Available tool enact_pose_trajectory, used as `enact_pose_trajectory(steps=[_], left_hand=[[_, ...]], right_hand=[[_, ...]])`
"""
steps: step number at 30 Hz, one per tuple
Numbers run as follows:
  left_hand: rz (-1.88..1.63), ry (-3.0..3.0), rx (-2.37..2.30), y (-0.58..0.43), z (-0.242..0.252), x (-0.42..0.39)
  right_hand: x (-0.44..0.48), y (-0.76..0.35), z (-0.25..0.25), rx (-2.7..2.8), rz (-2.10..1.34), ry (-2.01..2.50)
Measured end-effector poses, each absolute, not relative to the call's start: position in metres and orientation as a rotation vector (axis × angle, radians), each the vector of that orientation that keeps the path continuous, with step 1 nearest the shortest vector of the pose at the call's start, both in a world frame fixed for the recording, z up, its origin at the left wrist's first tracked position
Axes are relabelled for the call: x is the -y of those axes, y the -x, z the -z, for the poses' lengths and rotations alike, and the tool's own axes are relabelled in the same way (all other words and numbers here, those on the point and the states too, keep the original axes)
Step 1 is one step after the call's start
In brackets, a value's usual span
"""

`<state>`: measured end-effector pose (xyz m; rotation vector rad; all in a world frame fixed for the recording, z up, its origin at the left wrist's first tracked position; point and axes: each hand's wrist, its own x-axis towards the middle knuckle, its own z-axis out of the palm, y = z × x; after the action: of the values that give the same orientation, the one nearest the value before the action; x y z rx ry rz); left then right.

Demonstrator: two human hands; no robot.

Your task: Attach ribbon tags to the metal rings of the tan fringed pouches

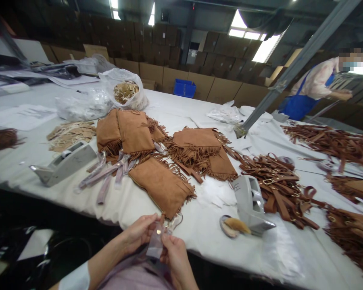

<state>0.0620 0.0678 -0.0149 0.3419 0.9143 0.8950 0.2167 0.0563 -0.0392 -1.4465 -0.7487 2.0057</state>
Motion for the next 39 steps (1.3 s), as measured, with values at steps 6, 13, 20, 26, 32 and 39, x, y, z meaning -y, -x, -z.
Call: enact_pose_trajectory(steps=[6, 13, 20, 26, 32, 39], left_hand=[[-0.865, -0.363, -0.846, -0.049, 0.012, -0.042], [-0.955, -0.424, -1.028, -0.056, 0.032, -0.037], [-0.923, -0.501, -1.262, -0.048, 0.033, -0.046], [-0.937, -0.601, -1.326, -0.046, 0.038, -0.054], [-0.983, -0.551, -1.298, -0.056, 0.052, -0.062], [-1.032, -0.635, -1.285, -0.066, 0.046, -0.083]], right_hand=[[-0.053, -0.205, 0.042, 0.701, -1.986, 1.457], [-0.05, -0.202, 0.062, 1.09, -1.812, 1.606], [-0.076, -0.22, 0.026, 1.685, -1.111, 1.565], [-0.108, -0.211, 0.028, 2.133, -0.644, 1.227], [-0.109, -0.21, 0.04, 2.198, -0.577, 1.136], [-0.114, -0.219, 0.042, 2.09, -0.824, 1.112]])
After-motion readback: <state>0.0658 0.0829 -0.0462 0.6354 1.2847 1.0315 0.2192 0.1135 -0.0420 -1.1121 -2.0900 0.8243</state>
